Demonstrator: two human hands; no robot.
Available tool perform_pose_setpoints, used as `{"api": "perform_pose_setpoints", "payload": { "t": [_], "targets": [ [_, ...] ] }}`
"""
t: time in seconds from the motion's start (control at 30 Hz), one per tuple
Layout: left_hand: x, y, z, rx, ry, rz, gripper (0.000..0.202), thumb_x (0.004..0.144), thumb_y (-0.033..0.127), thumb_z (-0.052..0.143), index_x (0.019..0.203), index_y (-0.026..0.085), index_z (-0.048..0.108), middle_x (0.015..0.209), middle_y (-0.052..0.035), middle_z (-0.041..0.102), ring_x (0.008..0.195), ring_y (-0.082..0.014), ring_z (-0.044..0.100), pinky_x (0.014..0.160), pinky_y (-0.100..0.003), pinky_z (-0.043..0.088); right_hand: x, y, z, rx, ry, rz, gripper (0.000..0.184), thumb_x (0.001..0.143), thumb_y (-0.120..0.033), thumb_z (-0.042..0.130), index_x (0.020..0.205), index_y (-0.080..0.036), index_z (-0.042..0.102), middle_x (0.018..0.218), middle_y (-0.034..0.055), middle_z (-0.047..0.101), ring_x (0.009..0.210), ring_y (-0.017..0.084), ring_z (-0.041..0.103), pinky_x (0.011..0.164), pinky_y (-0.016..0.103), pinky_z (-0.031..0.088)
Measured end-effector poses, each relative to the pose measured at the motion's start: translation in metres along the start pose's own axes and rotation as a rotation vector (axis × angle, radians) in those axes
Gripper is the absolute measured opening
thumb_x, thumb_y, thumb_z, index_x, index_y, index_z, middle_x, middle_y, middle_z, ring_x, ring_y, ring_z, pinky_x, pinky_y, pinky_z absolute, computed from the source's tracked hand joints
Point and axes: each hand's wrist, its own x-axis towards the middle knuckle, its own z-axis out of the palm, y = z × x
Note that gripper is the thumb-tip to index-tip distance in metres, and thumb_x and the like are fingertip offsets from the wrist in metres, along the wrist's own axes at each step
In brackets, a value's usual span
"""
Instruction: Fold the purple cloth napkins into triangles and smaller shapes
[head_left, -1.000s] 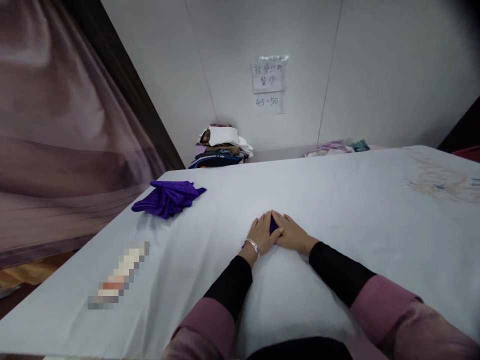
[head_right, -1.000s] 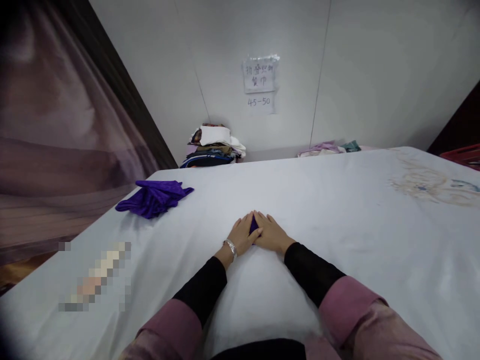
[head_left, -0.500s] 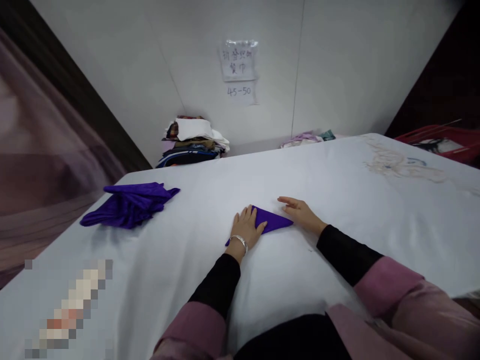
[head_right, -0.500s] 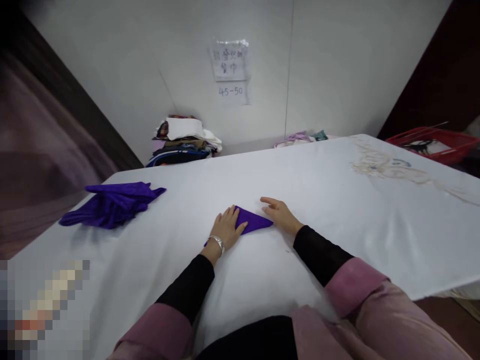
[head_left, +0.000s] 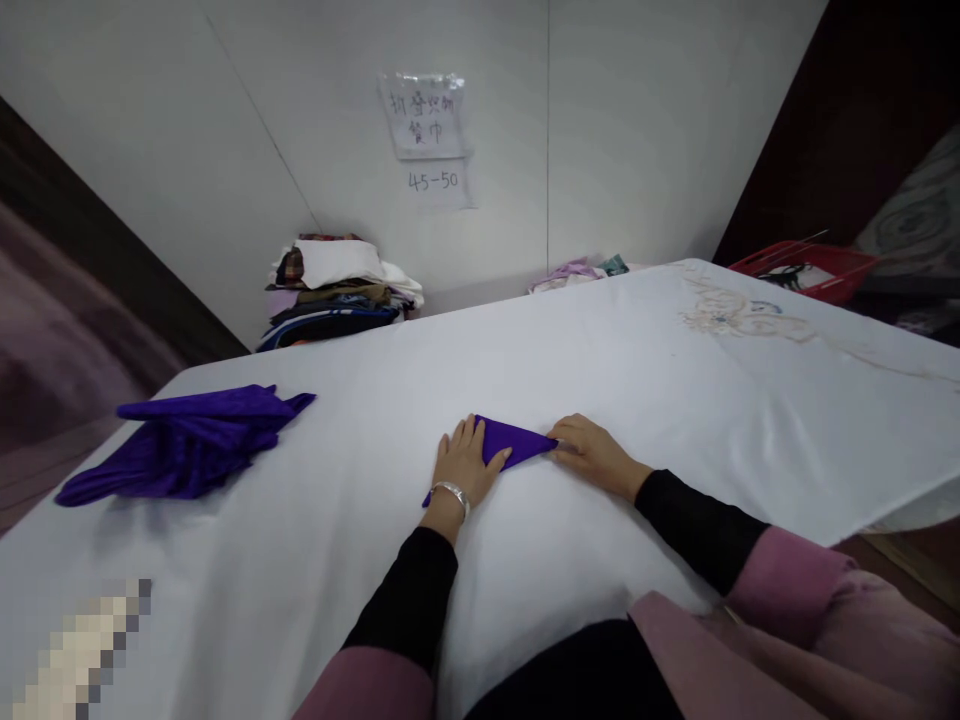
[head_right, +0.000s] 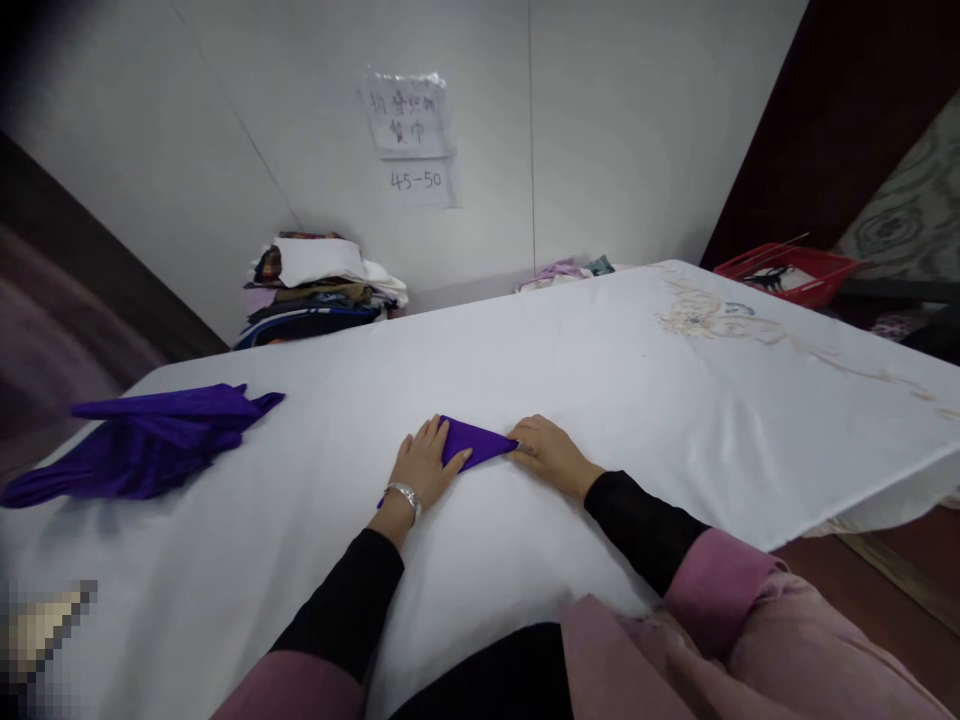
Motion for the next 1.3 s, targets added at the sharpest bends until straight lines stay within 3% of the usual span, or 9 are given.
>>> {"api": "perform_pose_setpoints", "payload": {
  "t": [0.37,0.8,0.97,1.07,1.17,1.3],
  "targets": [
    [0.0,-0.001,0.002,0.025,0.022,0.015,0.076,0.085,0.065,0.019,0.139,0.013,0.028,0.149,-0.0103,0.023,0.135,-0.0259,0.019,0.108,-0.047,0.018,0.004,0.0,0.006,-0.339,-0.044,-0.07,0.018,0.09,-0.026,0.048,0.092,-0.017,0.064,0.088,0.0066,0.063,0.081,0.019,0.052,0.071,0.031,0.037],
    [0.0,-0.001,0.002,0.01,0.012,0.008,0.077,0.084,0.065,0.018,0.14,0.013,0.028,0.149,-0.0099,0.021,0.136,-0.0251,0.019,0.108,-0.047,0.017,0.003,-0.005,0.006,-0.423,-0.099,-0.02,0.021,0.088,-0.013,0.043,0.089,-0.016,0.064,0.08,0.0067,0.061,0.075,0.018,0.051,0.069,0.03,0.034],
    [0.0,-0.001,0.002,0.009,0.006,-0.001,0.078,0.084,0.066,0.017,0.14,0.013,0.026,0.149,-0.0091,0.02,0.136,-0.025,0.017,0.109,-0.047,0.017,-0.002,0.001,0.004,-0.182,-0.069,-0.001,0.027,0.083,-0.008,0.043,0.098,-0.018,0.062,0.09,0.0072,0.061,0.086,0.019,0.052,0.074,0.03,0.039],
    [-0.001,0.0,0.001,0.019,0.0,-0.003,0.078,0.084,0.066,0.018,0.14,0.012,0.026,0.149,-0.0092,0.02,0.136,-0.0249,0.018,0.109,-0.047,0.017,-0.004,0.004,0.001,0.126,-0.025,0.149,0.04,0.075,-0.006,0.046,0.109,-0.021,0.059,0.094,0.0043,0.062,0.085,0.017,0.053,0.075,0.03,0.042],
    [-0.002,0.001,0.0,0.027,0.007,-0.002,0.078,0.084,0.066,0.019,0.14,0.013,0.027,0.149,-0.0097,0.021,0.136,-0.0251,0.018,0.109,-0.046,0.017,-0.001,0.002,-0.004,0.379,-0.025,0.351,0.035,0.075,-0.016,0.049,0.108,-0.022,0.059,0.095,0.0025,0.061,0.075,0.015,0.053,0.067,0.028,0.043],
    [-0.002,0.0,0.002,0.034,0.017,0.004,0.076,0.084,0.065,0.02,0.14,0.013,0.026,0.149,-0.0105,0.022,0.136,-0.0254,0.019,0.109,-0.047,0.018,0.01,-0.001,-0.008,0.489,-0.075,0.498,0.023,0.077,-0.035,0.055,0.091,-0.02,0.064,0.08,0.0011,0.061,0.07,0.014,0.053,0.062,0.027,0.041]
  ]
}}
